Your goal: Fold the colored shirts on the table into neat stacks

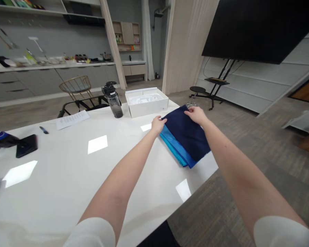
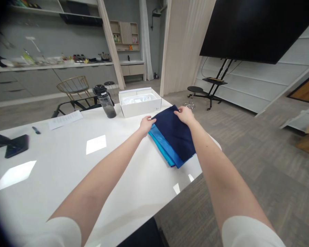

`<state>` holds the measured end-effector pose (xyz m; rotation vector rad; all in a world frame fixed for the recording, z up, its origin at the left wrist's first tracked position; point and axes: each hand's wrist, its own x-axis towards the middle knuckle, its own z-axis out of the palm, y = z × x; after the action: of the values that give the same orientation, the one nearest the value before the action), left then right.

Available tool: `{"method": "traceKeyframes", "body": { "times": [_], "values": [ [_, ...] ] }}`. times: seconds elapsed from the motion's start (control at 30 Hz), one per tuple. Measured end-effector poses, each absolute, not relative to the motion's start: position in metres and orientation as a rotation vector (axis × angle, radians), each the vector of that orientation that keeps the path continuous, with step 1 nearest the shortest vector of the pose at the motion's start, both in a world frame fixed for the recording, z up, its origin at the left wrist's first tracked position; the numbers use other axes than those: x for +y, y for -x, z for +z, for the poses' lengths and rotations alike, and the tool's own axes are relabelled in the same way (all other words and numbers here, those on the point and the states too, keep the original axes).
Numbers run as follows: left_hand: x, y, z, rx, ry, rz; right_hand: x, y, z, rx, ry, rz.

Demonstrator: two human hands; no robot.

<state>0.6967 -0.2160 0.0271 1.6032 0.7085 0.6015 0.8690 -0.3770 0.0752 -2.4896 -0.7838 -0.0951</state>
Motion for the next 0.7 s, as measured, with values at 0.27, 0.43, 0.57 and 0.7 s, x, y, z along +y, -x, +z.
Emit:
{"method": "traceKeyframes", "body": {
  "times": [0.27, 0.43, 0.57, 0.7],
  "values": [
    [-0.182, -0.635, -0.052, 0.708, -2.010, 0.550, -0.367, -0.808, 0.003, -0.937, 2.659, -0.295],
    [-0.169, -0.571, -0.041, 0.738, -2.081, 0.522, -0.327, -0.735, 0.003, -1.309, 2.285, -0.080],
    [-0.148, -0.492, -0.039, 0.810, -2.106, 0.569, -0.268, -0.644, -0.022, -1.445, 2.031, 0.340],
    [-0.118, -0.377, -0.053, 1.018, -2.109, 0.663, -0.206, -0.537, -0.046, -1.528, 1.822, 0.559]
  ]
}}
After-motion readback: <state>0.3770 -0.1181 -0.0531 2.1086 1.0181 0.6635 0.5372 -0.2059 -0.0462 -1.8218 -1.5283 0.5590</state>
